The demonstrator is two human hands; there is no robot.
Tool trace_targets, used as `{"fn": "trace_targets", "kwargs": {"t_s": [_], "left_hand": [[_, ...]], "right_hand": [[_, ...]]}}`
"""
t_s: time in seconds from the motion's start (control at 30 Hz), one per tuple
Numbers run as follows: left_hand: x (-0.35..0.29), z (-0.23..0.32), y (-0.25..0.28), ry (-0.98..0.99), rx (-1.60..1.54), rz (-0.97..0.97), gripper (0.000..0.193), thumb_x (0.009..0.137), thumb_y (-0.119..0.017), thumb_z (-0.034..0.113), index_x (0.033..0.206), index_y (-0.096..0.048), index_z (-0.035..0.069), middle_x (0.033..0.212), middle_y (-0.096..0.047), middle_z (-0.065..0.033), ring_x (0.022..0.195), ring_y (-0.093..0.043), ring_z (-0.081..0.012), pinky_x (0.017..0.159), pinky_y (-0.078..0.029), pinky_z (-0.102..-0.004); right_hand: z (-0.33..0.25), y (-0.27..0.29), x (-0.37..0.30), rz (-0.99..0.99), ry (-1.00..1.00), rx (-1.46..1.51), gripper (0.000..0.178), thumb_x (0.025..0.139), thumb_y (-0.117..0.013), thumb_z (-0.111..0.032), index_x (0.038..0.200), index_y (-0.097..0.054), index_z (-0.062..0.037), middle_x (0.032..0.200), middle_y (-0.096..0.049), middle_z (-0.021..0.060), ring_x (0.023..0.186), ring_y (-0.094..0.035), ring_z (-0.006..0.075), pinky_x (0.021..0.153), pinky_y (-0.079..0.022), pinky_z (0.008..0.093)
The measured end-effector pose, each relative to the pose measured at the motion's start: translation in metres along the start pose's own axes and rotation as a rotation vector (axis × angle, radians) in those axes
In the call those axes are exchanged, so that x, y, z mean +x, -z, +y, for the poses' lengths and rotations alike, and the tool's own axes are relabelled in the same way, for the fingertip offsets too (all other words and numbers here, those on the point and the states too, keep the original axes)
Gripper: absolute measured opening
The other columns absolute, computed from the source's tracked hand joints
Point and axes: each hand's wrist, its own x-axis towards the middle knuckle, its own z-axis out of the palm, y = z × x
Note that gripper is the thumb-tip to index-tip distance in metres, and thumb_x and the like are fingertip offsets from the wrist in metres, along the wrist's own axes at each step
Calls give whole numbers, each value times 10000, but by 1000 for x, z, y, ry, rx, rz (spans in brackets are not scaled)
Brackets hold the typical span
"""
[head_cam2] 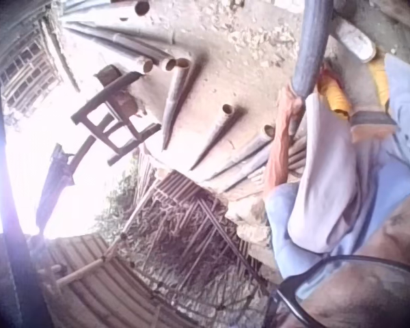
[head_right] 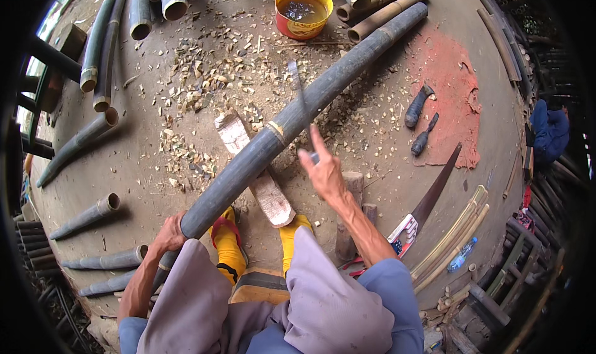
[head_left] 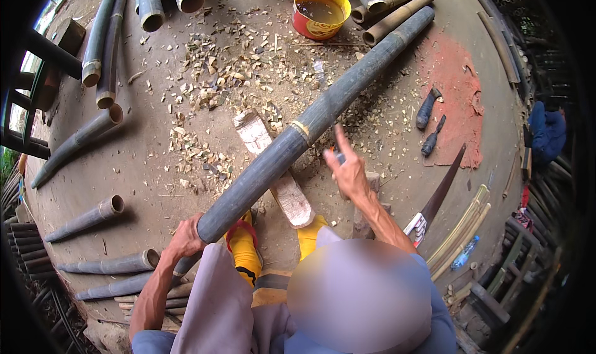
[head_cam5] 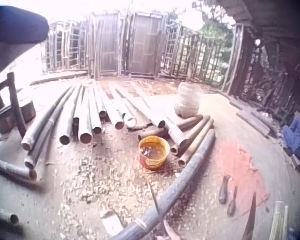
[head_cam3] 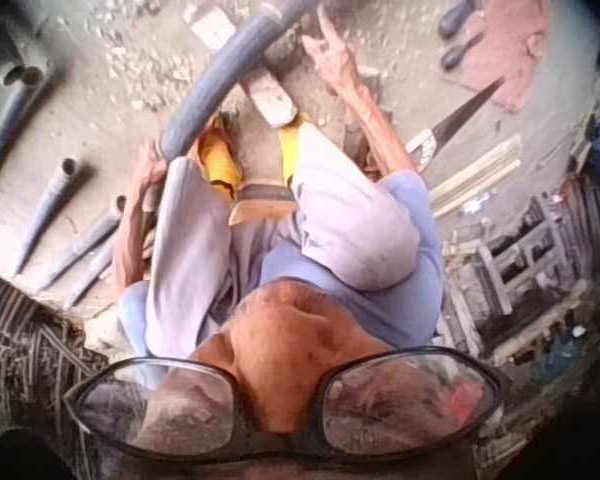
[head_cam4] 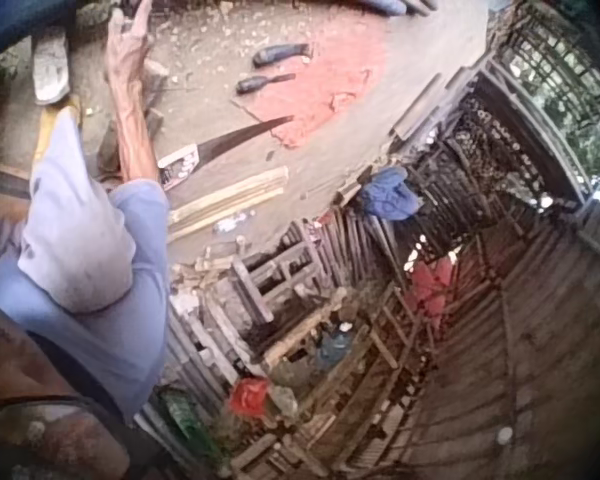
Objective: The person shaves the surface of a bamboo pole with a knife and cuts a section off using a hand saw while sitting on the ground.
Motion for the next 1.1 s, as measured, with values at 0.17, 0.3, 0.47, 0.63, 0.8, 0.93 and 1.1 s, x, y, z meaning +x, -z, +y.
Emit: {"fn": "trace_targets", "kwargs": {"t_s": [0.17, 0.3, 0.47, 0.63, 0.8, 0.93, 1.1], "left_hand": [[6, -19, 1, -39, -57, -73, 723, 481, -800, 173, 1163, -608, 27, 979, -682, -167, 927, -654, -305, 857, -495, -391], [18, -32, 2, -124, -112, -138, 743, 473, -825, 195, 1165, -609, 32, 1003, -672, -157, 918, -648, -297, 850, -496, -393], [-6, 4, -18, -171, 163, 282, 746, 553, -823, 229, 1219, -534, 61, 1052, -659, -197, 959, -647, -387, 813, -508, -459], [-8, 12, -25, -90, 227, 269, 622, 640, -763, 217, 1189, -505, 82, 957, -666, -237, 892, -644, -442, 781, -505, -507], [-1, 12, -16, -121, 133, 156, 588, 655, -742, 207, 1177, -507, 72, 909, -672, -249, 870, -646, -453, 772, -503, -506], [-3, 10, -19, -86, 154, 192, 578, 663, -730, 208, 1179, -510, 68, 916, -672, -253, 884, -646, -453, 781, -503, -502], [-2, 16, -11, -66, 118, 116, 692, 590, -801, 238, 1202, -524, 71, 967, -687, -230, 930, -664, -414, 818, -513, -468]], "right_hand": [[-3, -6, -22, -119, 134, -173, 650, 985, -513, -309, 1520, -234, -67, 1130, -651, 222, 506, -605, 133, 353, -464, 254], [4, -7, -15, -32, 113, -52, 639, 986, -497, -304, 1529, -223, -107, 1314, -539, 230, 473, -568, 128, 361, -499, 236], [6, -4, -9, -71, 8, -51, 659, 981, -511, -357, 1529, -230, -122, 728, -614, 52, 431, -492, 93, 370, -514, 247], [-8, -11, -23, -137, 190, -136, 663, 968, -538, -336, 1527, -244, -134, 1050, -665, 160, 527, -613, 175, 451, -560, 303], [-13, -10, -25, -147, 114, -218, 677, 922, -605, -309, 1511, -303, -170, 967, -633, 267, 545, -632, 311, 533, -591, 367], [-22, -15, -47, -223, 262, -325, 683, 959, -551, -350, 1529, -232, -151, 719, -645, 144, 503, -621, 218, 442, -567, 333], [-9, -10, -20, -95, 232, -129, 669, 974, -524, -342, 1534, -214, -145, 1016, -666, 178, 445, -535, 142, 371, -510, 263]]}}
